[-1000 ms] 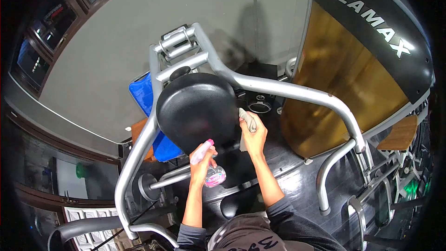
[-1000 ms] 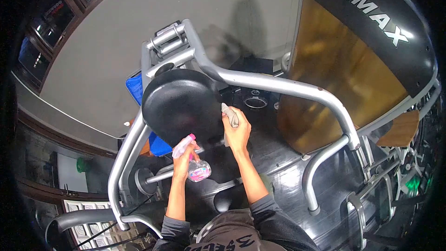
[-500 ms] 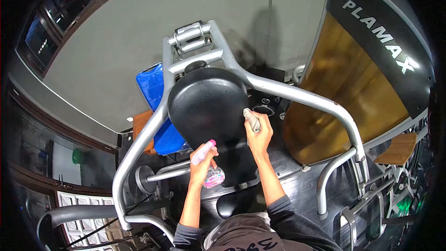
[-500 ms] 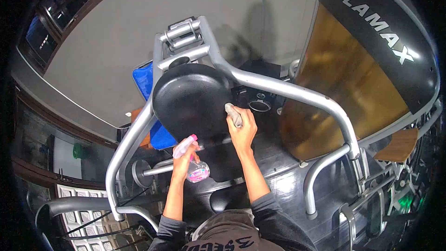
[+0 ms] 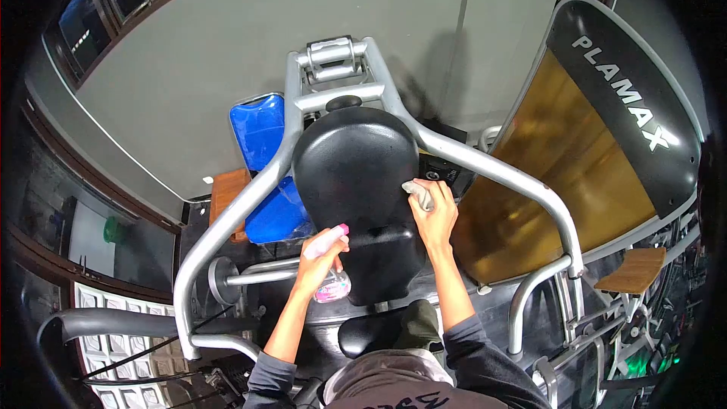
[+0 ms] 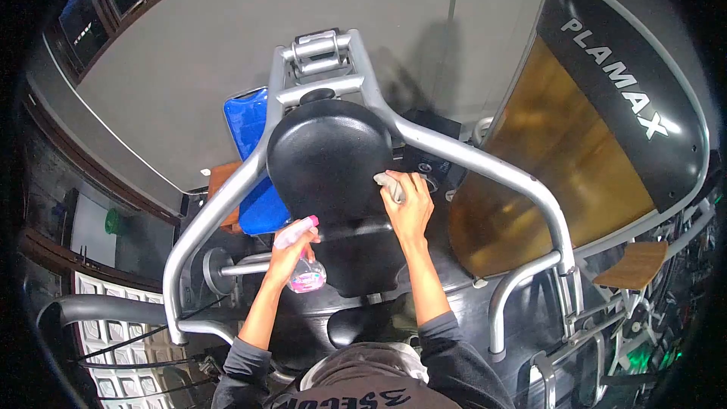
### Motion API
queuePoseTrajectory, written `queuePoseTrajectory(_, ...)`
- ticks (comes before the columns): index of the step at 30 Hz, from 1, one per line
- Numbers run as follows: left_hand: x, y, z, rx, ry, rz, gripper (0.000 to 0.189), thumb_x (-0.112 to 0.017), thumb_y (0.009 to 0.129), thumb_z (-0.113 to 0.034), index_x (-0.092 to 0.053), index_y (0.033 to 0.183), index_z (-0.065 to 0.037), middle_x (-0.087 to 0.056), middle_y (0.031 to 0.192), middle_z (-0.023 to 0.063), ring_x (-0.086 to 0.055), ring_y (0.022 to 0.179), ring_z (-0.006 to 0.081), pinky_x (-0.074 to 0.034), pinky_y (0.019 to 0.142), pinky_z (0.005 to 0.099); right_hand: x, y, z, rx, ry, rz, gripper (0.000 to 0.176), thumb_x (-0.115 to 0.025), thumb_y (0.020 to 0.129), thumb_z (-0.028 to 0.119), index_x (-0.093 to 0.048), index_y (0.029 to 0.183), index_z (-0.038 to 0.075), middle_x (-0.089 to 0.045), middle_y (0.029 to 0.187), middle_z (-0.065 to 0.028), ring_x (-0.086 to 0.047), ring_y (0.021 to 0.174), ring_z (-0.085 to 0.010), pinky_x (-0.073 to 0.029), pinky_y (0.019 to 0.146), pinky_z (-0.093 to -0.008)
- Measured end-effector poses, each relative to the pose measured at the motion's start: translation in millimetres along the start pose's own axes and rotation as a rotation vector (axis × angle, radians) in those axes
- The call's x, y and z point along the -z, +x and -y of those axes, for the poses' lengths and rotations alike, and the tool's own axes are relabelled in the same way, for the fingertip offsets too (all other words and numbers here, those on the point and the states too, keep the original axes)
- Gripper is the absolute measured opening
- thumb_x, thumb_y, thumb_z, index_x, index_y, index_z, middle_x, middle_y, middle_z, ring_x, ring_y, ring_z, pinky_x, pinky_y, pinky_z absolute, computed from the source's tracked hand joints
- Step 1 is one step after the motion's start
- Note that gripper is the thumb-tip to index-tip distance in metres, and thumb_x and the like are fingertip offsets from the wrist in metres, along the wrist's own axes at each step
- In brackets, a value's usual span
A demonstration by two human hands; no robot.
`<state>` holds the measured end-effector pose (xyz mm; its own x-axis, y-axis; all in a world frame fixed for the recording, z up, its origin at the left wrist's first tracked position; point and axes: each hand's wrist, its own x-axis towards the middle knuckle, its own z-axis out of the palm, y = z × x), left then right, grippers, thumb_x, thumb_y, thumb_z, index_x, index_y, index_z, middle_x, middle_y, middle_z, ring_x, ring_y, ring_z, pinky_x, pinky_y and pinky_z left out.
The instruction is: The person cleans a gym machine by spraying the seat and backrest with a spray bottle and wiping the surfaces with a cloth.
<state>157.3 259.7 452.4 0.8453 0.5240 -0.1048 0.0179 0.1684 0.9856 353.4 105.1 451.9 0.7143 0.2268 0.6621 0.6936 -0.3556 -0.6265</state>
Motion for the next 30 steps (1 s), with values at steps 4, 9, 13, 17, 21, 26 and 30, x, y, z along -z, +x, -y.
queuePoseTrajectory(4,8,2,-1,-0.026,0.041,0.043,0.02,-0.062,0.091,-0.01,-0.067,0.107,0.001,-0.064,0.087,0.0068,-0.057,0.055,0.011,-0.045,0.047,0.0241,-9,-28,-9,0.087,-0.041,0.099,0.033,-0.077,0.068,0.01,-0.07,0.099,0.014,-0.059,0.085,-0.0057,-0.061,0.079,-0.027,-0.051,0.069,-0.0388)
queuePoseTrajectory(9,16,-3,-16,-0.009,-0.025,0.041,0.019,-0.062,0.091,-0.01,-0.066,0.106,0.001,-0.064,0.086,0.0072,-0.057,0.054,0.0113,-0.045,0.047,0.0243,-6,-40,-4,0.132,-0.116,0.245,0.027,-0.077,0.071,0.015,-0.069,0.097,0.017,-0.06,0.088,-0.0023,-0.062,0.083,-0.0252,-0.054,0.069,-0.0394)
queuePoseTrajectory(13,32,-10,-23,0.031,-0.124,0.015,0.026,-0.064,0.092,-0.014,-0.065,0.113,0.001,-0.064,0.086,0.0084,-0.057,0.053,0.0121,-0.046,0.048,0.0248,-4,-13,17,0.13,-0.104,0.22,0.022,-0.075,0.073,0.01,-0.069,0.094,0.012,-0.063,0.091,-0.0039,-0.062,0.084,-0.0269,-0.052,0.072,-0.0388)
queuePoseTrajectory(17,47,-13,-25,0.055,-0.126,-0.004,0.031,-0.064,0.092,-0.015,-0.062,0.118,0.001,-0.065,0.085,0.0083,-0.057,0.053,0.0115,-0.046,0.049,0.0247,-13,-14,25,0.152,-0.052,0.116,0.025,-0.075,0.072,0.006,-0.07,0.096,0.013,-0.063,0.092,-0.0053,-0.062,0.084,-0.0275,-0.051,0.072,-0.0391)
queuePoseTrajectory(21,50,-10,-28,0.024,-0.069,0.012,0.025,-0.063,0.092,-0.019,-0.064,0.109,-0.001,-0.065,0.083,0.0066,-0.057,0.051,0.0113,-0.044,0.049,0.0249,-22,-39,13,0.229,-0.068,0.125,0.035,-0.077,0.068,0.009,-0.07,0.101,0.018,-0.063,0.094,-0.0041,-0.063,0.085,-0.0265,-0.053,0.071,-0.0393)
queuePoseTrajectory(26,43,-8,-32,-0.019,-0.053,0.046,0.021,-0.064,0.091,-0.02,-0.065,0.102,-0.002,-0.064,0.081,0.005,-0.057,0.051,0.0109,-0.045,0.049,0.0254,-15,-36,15,0.256,-0.121,0.302,0.031,-0.077,0.07,0.013,-0.071,0.1,0.018,-0.064,0.092,-0.0021,-0.062,0.083,-0.0256,-0.054,0.071,-0.038)
queuePoseTrajectory(30,49,-7,-29,0.001,-0.058,0.082,0.021,-0.064,0.092,-0.019,-0.065,0.104,-0.002,-0.065,0.082,0.0057,-0.057,0.051,0.0103,-0.045,0.048,0.0248,-10,4,41,0.212,-0.094,0.152,0.027,-0.074,0.072,0.01,-0.071,0.098,0.015,-0.064,0.092,-0.004,-0.061,0.084,-0.0271,-0.052,0.073,-0.0387)
